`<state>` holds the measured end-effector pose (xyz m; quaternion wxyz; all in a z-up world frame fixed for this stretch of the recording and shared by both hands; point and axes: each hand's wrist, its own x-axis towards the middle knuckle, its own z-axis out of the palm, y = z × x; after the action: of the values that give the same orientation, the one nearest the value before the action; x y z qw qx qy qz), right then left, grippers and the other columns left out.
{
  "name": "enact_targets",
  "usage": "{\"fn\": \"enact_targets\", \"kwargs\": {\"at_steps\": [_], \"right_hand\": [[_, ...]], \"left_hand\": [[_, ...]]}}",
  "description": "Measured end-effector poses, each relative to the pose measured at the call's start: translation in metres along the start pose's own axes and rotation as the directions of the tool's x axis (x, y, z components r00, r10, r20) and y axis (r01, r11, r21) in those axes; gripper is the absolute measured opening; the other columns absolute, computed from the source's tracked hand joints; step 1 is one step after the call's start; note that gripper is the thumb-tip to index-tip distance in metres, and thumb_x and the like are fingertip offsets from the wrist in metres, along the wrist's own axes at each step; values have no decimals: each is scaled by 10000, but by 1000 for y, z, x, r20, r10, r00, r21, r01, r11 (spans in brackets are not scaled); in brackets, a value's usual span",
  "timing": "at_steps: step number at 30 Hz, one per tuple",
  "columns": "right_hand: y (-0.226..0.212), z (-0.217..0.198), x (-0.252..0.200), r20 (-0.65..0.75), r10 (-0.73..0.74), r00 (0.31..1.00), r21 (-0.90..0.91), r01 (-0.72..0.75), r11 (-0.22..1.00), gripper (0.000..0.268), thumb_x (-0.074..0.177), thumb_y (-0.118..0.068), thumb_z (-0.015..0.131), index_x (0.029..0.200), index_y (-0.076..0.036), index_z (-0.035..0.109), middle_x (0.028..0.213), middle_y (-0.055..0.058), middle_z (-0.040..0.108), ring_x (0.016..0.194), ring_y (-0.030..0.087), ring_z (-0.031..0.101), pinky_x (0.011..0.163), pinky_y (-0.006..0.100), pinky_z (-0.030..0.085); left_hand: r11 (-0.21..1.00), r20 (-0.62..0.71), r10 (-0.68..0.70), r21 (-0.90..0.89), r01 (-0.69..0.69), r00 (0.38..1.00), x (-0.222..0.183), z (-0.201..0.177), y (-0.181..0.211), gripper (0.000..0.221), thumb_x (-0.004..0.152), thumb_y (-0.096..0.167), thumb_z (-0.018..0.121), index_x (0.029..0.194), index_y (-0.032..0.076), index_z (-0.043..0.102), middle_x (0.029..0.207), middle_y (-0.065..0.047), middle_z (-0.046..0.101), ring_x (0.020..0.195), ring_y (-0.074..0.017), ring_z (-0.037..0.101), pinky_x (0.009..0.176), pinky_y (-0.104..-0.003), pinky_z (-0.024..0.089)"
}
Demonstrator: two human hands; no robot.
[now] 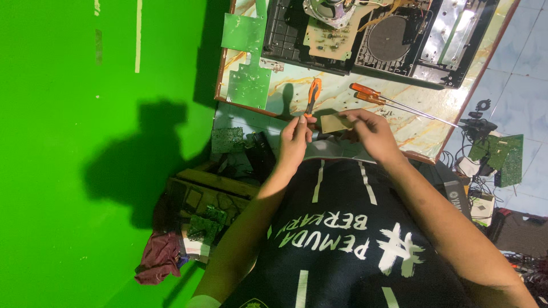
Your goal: The person removes components from an electronic keyboard using a screwdriver, wipes a piece of cardboard with a sponge, and handles small circuit boards on a workbench.
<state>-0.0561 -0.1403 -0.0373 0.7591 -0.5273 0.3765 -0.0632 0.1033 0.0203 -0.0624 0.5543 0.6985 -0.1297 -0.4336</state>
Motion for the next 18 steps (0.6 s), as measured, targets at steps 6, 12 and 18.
{"fn": "enact_targets", "kwargs": {"at_steps": [6, 12, 18], "right_hand": [[7, 5, -4, -56, -76, 996, -94, 70, 993, 178, 1064, -29, 542, 1154, -10, 695, 941, 32, 707, 821, 101, 652, 754, 264, 552], [0, 2, -9, 14, -119, 993, -160, 119, 980, 258, 1021, -9, 518, 1173, -15, 727, 935, 33, 723, 846, 98, 641, 790, 258, 534], [-19, 6, -16, 48, -195, 980, -81, 199, 977, 317, 911, -64, 592, 1219, -37, 662, 1071, 15, 702, 958, 89, 652, 837, 252, 536]], "left_hand": [[990, 108, 68, -130, -53, 992, -1, -1, -1, 335, 1188, 278, 408, 1122, -6, 573, 684, 4, 538, 575, -76, 519, 527, -223, 316], [965, 65, -178, 210, 160, 982, -6, 7, 27, 320, 1038, 237, 508, 1333, 119, 478, 653, 30, 626, 505, -80, 605, 463, -244, 449], [972, 127, 60, 219, -87, 990, -19, 18, 58, 296, 1079, 240, 572, 886, 24, 633, 552, -4, 561, 466, -87, 533, 459, -271, 388]]}}
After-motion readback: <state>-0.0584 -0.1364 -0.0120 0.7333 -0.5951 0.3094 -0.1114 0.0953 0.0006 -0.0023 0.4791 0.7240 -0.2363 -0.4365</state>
